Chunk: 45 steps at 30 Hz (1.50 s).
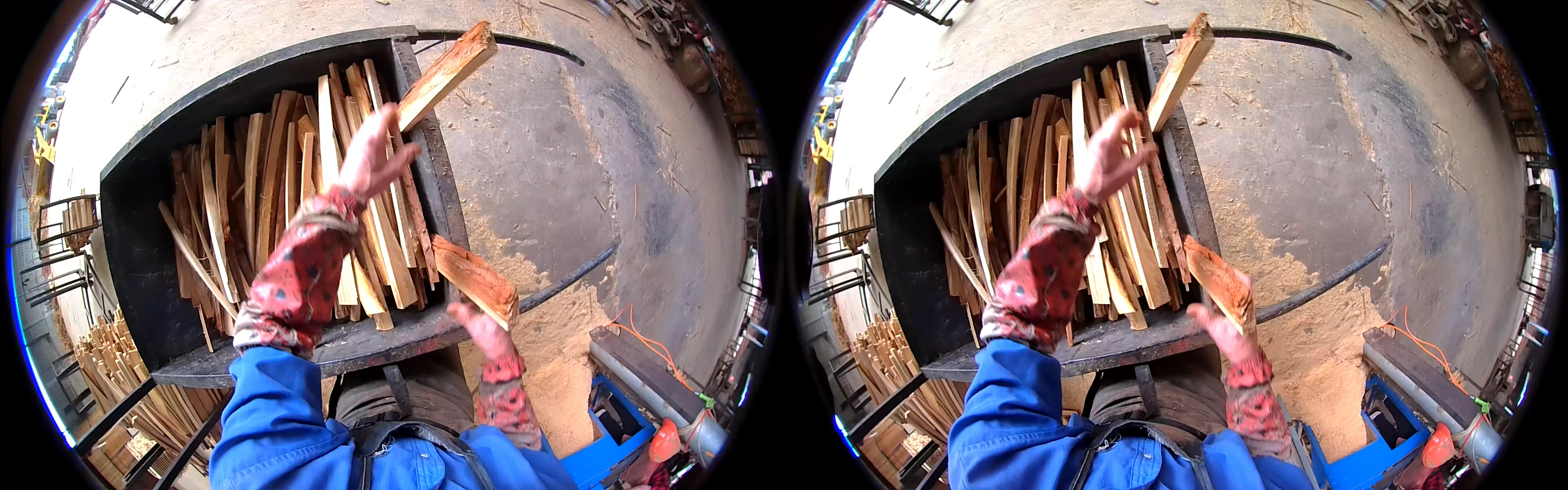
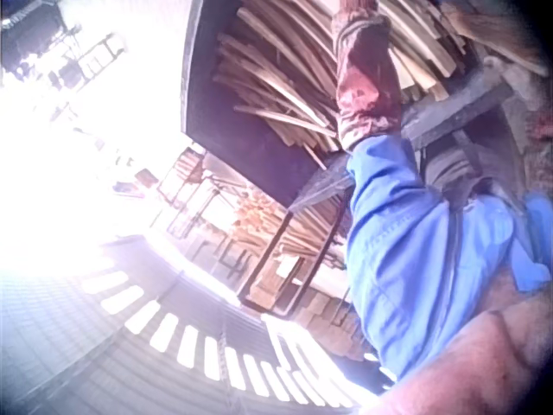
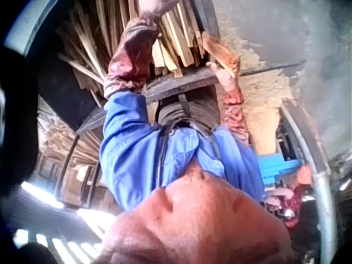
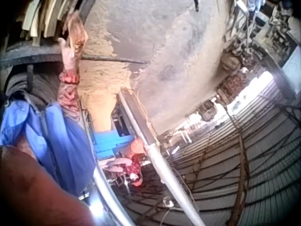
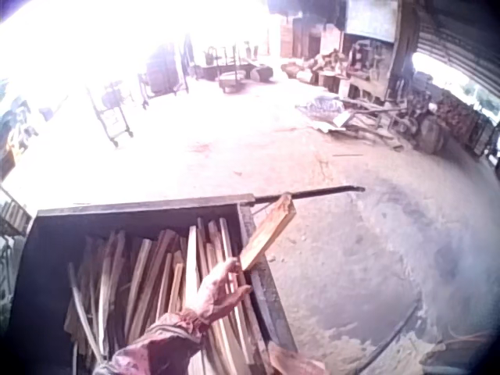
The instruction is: The person picks up thin wooden strips from a pile on the floor and places them into a black wheelbarrow. They repeatedly gather handfuls of wood and transfer them to the cart, occasionally adjusting the pile.
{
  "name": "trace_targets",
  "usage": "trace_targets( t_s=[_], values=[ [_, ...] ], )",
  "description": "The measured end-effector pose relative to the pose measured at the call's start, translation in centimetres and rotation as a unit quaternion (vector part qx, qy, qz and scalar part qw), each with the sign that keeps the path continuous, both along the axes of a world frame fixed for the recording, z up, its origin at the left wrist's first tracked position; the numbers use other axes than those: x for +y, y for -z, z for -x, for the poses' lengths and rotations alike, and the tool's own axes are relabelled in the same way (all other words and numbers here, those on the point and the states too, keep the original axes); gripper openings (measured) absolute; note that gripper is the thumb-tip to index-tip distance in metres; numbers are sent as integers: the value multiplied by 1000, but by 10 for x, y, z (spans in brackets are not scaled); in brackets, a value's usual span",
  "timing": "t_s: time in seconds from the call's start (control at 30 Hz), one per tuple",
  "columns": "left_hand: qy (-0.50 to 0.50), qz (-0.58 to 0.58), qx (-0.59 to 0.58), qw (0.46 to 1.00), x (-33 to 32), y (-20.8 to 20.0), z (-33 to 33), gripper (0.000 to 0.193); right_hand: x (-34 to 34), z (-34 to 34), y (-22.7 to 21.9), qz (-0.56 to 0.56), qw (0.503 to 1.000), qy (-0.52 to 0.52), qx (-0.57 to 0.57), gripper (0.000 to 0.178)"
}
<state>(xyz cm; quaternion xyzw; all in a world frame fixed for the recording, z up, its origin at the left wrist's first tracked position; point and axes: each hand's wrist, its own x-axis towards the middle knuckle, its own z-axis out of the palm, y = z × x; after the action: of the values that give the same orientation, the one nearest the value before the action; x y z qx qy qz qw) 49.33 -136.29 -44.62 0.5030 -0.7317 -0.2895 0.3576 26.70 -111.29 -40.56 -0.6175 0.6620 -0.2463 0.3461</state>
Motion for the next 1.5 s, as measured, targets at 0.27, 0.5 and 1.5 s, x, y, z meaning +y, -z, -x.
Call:
trace_targets(
  t_s=[0.27, 0.5, 1.5],
  values=[
    [83, -70, -157, 982, 121, 93, 31, 71, -39, -19, -38, 43, 996, 34, -68, 28],
    [92, -70, -249, 962, 134, 100, 38, 82, -48, -31, -96, 128, 987, 83, -47, 24],
    [44, -39, -114, 992, 185, 53, -5, 65, -35, -28, -40, 139, 981, 117, -64, 31]
  ],
)
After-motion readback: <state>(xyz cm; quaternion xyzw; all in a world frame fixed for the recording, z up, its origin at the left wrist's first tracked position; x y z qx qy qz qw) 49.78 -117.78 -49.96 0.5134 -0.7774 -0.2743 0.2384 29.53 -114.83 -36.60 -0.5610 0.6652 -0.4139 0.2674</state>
